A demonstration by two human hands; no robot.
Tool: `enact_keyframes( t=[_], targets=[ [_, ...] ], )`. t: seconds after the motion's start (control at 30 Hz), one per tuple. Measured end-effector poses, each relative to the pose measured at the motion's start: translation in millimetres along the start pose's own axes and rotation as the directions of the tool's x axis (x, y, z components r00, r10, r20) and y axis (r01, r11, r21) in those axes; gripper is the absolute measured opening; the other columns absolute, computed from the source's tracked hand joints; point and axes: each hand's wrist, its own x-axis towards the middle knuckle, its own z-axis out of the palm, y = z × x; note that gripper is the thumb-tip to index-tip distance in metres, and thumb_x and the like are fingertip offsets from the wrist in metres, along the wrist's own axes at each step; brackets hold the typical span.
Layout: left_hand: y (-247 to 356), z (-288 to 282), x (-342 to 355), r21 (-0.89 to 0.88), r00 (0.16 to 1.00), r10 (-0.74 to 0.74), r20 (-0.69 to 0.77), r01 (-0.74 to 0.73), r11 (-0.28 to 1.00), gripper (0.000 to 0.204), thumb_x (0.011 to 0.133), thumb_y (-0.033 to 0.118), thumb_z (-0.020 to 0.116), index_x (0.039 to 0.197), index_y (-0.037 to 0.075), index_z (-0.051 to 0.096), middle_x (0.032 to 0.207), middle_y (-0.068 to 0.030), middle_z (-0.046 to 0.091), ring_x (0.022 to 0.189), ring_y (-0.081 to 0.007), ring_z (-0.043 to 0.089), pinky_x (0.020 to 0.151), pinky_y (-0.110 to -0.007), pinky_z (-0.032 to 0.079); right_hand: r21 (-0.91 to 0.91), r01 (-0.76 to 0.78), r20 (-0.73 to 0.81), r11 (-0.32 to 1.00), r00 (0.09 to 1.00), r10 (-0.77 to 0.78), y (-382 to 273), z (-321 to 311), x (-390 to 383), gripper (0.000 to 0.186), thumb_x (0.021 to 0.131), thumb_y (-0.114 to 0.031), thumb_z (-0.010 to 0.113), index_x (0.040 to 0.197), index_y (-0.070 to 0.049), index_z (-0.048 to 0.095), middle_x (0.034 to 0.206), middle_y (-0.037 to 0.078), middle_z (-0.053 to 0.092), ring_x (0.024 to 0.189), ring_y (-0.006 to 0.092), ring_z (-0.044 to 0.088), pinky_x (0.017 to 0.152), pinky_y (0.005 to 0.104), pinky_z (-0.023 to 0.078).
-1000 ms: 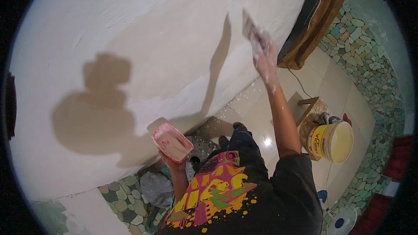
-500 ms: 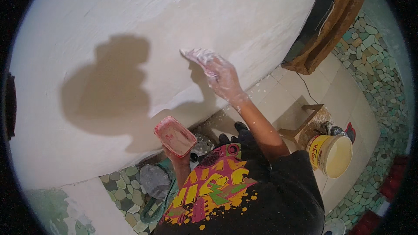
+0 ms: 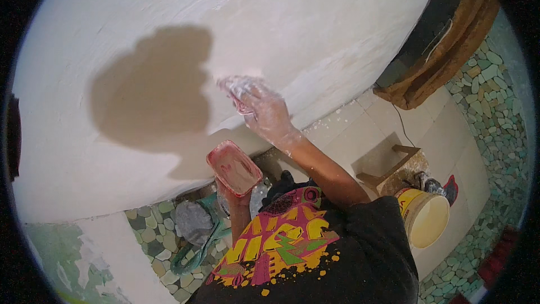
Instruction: Applying plaster or wall filler to repair small holes or imperfections in a wall using a putty knife/spatula.
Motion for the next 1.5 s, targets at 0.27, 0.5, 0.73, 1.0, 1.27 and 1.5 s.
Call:
enact_keyframes(
  t=[0.27,0.5,0.73,1.0,1.27,1.5],
  targets=[
    [-4.1,-3.3,-11.6,0.016,0.996,0.074,0.057,-0.075,0.997,0.061,0.098,0.054,0.053,0.143,0.014,0.050,0.140,-0.0102,0.058,0.124,-0.0345,0.059,0.103,-0.055,0.050,-0.141,-0.106,-0.248,0.984,0.966,0.069,7.0,-71.2,50.3,0.041,0.085,0.006,0.053,0.124,0.002,0.066,0.116,0.017,0.068,0.097,0.0226,0.067,0.083,0.0317,0.056],
    [-6.4,-9.4,-2.8,0.041,0.998,-0.003,0.061,0.000,0.999,0.064,0.100,0.057,0.046,0.147,0.014,0.045,0.144,-0.0097,0.054,0.130,-0.0329,0.053,0.109,-0.052,0.046,-0.271,0.052,-0.278,0.961,0.952,-0.130,16.0,-34.0,32.2,0.037,0.089,-0.003,0.055,0.123,0.001,0.069,0.113,0.015,0.069,0.095,0.0250,0.068,0.082,0.0372,0.056],
    [-6.7,11.4,13.4,0.023,0.992,-0.007,0.122,0.004,1.000,0.061,0.100,0.056,0.048,0.145,0.015,0.048,0.140,-0.0094,0.058,0.127,-0.0340,0.056,0.105,-0.055,0.049,0.911,-0.412,0.314,0.006,0.704,0.637,18.1,-56.2,23.1,0.030,0.088,0.001,0.055,0.117,0.002,0.062,0.116,0.014,0.068,0.103,0.0267,0.069,0.097,0.0365,0.056],
    [-12.9,10.9,24.6,0.058,0.989,-0.040,0.145,0.032,0.998,0.064,0.100,0.058,0.046,0.147,0.014,0.045,0.143,-0.0112,0.055,0.128,-0.0338,0.055,0.107,-0.052,0.047,0.876,-0.228,-0.073,0.425,0.808,0.584,-1.8,-76.3,39.1,0.024,0.090,-0.004,0.058,0.113,0.000,0.065,0.113,0.011,0.069,0.103,0.0222,0.068,0.093,0.0378,0.055],
    [-14.4,10.6,35.7,0.031,0.985,-0.085,0.149,0.081,0.996,0.064,0.101,0.057,0.042,0.148,0.013,0.044,0.145,-0.0118,0.054,0.129,-0.0343,0.055,0.108,-0.053,0.046,-0.508,0.482,-0.083,0.714,0.798,-0.597,44.2,-55.4,84.7,0.038,0.101,-0.026,0.055,0.129,-0.002,0.066,0.135,0.017,0.063,0.133,0.0362,0.054,0.112,0.0509,0.040],
    [-20.9,17.0,40.7,0.073,0.995,-0.092,0.031,0.089,0.993,0.062,0.099,0.057,0.047,0.145,0.015,0.048,0.139,-0.0106,0.059,0.123,-0.0342,0.059,0.103,-0.054,0.050,-0.613,0.424,-0.035,0.667,0.829,-0.558,76.2,-46.9,74.5,0.036,0.101,-0.026,0.054,0.126,-0.005,0.069,0.134,0.015,0.064,0.129,0.0384,0.057,0.111,0.0534,0.041]
  ],
)
